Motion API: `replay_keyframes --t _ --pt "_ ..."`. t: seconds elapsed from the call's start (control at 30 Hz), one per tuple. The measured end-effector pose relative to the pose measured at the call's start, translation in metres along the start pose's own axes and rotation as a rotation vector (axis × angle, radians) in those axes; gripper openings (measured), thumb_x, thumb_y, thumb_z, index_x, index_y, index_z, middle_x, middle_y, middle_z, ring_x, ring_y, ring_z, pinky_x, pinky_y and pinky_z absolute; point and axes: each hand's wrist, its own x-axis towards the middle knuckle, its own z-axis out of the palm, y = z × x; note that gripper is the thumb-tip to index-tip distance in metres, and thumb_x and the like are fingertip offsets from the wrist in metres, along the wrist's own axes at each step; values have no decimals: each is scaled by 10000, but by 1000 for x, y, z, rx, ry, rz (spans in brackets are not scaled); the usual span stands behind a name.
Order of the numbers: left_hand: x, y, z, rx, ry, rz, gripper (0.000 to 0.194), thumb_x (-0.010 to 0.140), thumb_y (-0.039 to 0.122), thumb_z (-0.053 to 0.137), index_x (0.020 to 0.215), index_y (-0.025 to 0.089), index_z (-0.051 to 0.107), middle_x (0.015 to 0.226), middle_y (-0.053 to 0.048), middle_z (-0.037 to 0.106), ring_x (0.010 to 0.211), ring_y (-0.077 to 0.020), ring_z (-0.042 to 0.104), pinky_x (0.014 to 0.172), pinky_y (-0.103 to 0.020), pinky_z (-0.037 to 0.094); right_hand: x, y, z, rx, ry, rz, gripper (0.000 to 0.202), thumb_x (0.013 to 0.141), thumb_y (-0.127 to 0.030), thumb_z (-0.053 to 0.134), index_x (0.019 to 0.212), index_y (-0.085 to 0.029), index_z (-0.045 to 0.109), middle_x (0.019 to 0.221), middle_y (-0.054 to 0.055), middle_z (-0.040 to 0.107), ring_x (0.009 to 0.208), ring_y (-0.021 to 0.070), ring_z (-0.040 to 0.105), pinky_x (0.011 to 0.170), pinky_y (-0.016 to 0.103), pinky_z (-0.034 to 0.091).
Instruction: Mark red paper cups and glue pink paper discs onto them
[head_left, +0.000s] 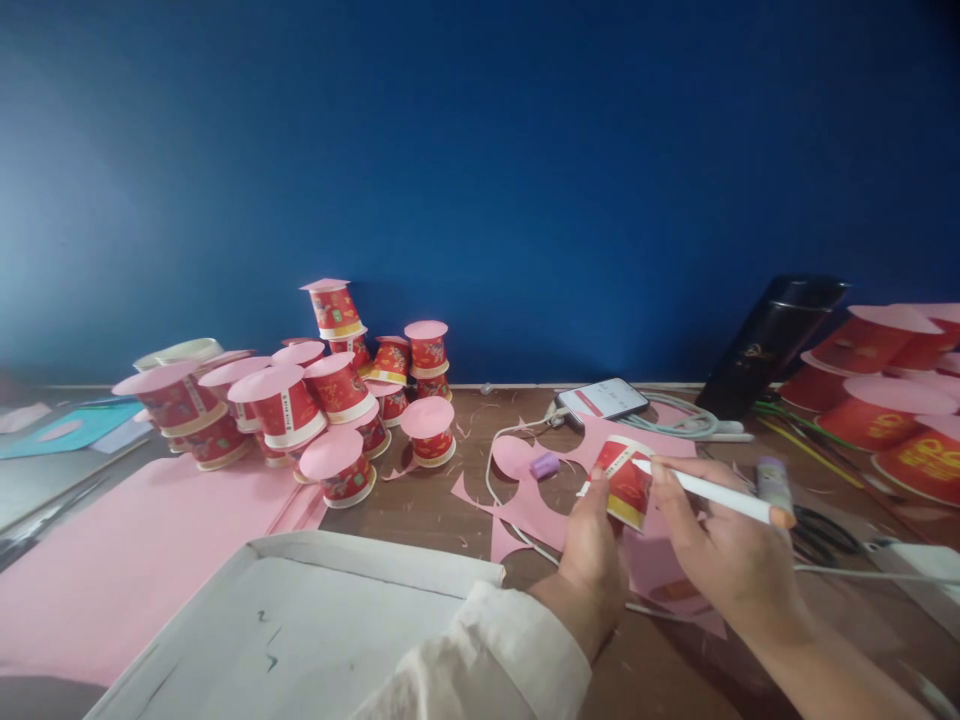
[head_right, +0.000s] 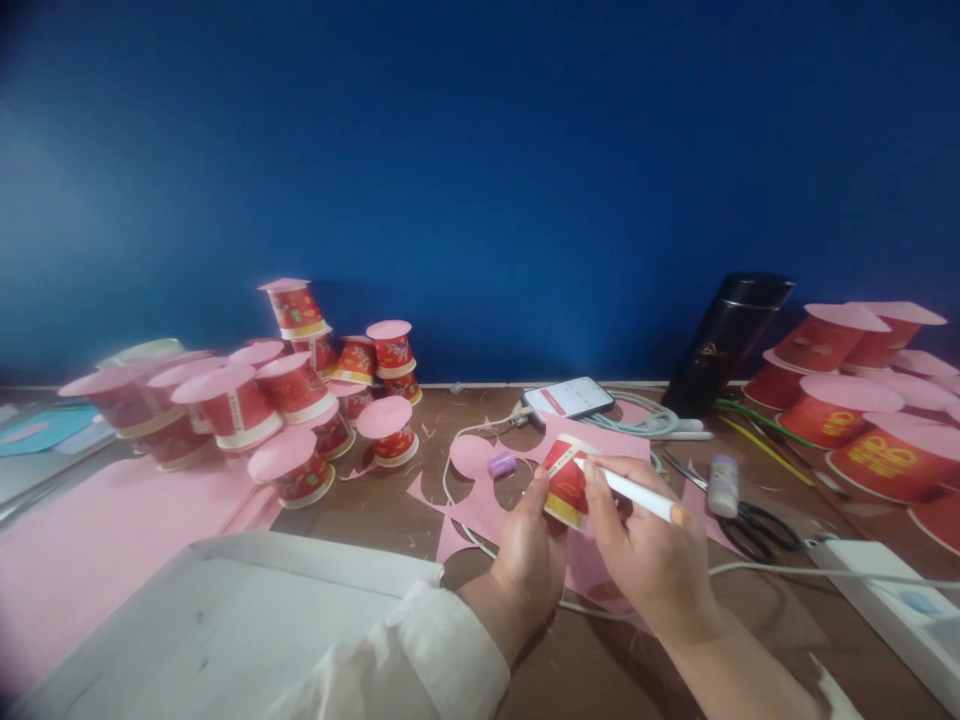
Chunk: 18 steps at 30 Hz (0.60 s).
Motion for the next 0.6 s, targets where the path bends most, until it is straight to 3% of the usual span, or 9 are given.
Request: replay_keyframes --t 0.6 --pt "2 -2 -1 -35 67 -30 307 924 321 569 1029 82 729 1029 -126 755 1095 -263 682 1022 -333 484 -1 -3 -1 46 -45 -1 180 934 -327 570 911 -173 663 774 34 708 716 157 682 691 257 501"
